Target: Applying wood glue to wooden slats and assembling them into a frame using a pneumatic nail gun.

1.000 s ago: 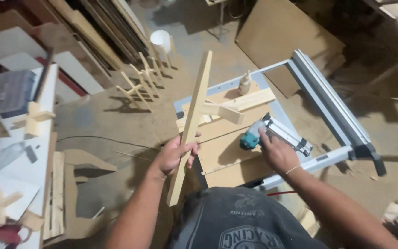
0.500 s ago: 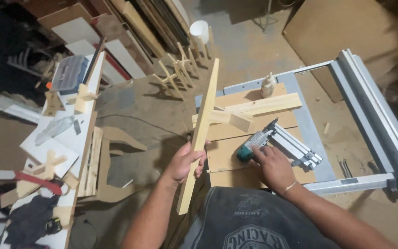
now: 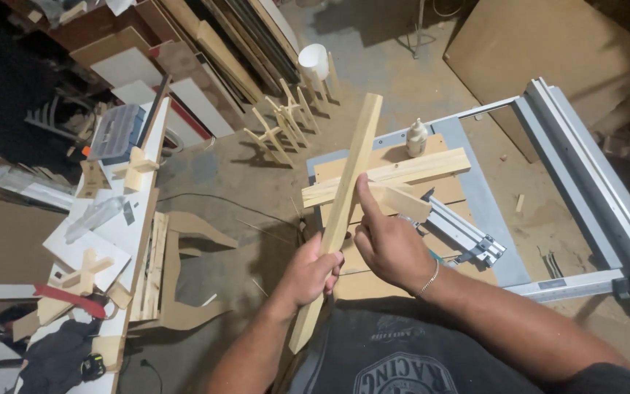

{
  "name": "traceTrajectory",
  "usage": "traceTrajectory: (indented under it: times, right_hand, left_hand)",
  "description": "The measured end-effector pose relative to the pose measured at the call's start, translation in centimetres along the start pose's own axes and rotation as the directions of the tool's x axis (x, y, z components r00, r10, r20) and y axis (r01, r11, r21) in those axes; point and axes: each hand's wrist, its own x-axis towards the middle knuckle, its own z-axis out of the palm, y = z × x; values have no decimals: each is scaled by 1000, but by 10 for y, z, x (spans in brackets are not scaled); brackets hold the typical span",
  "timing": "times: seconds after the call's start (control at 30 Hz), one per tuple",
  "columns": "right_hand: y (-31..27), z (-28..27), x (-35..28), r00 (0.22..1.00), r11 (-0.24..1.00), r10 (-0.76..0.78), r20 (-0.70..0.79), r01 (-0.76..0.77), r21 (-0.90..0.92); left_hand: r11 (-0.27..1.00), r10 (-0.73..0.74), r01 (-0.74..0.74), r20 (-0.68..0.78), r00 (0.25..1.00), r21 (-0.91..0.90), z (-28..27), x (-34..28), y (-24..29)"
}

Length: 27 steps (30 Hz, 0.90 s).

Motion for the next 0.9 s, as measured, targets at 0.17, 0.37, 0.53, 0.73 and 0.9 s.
traceTrajectory:
  times: [0.17,0.37,0.53,0.73,0.9]
  right_hand:
    - [25,29,-9,995,996,55,84,-48,-80]
    - [27,-8,-21,957,954,27,-290,62,293]
    - [72,-6,-36,907,972,170,-385,-90,216]
    - [105,18,-47,905,999,41,-423,-29,34]
    - [32,2,-36,928,971,-109,-358,22,-238]
  left_hand:
    - [999,8,-6,-46,999,42,-5,-9,3]
    - [993,32,-19,-107,994,120,-13,-13,21]
    - [707,202,21,-230,952,707,-19,-3,-11]
    - [436,548,-78,-196,813,897,-13,-3,-28]
    - [310,654,-131,-111,748,942,-4,-5,-32]
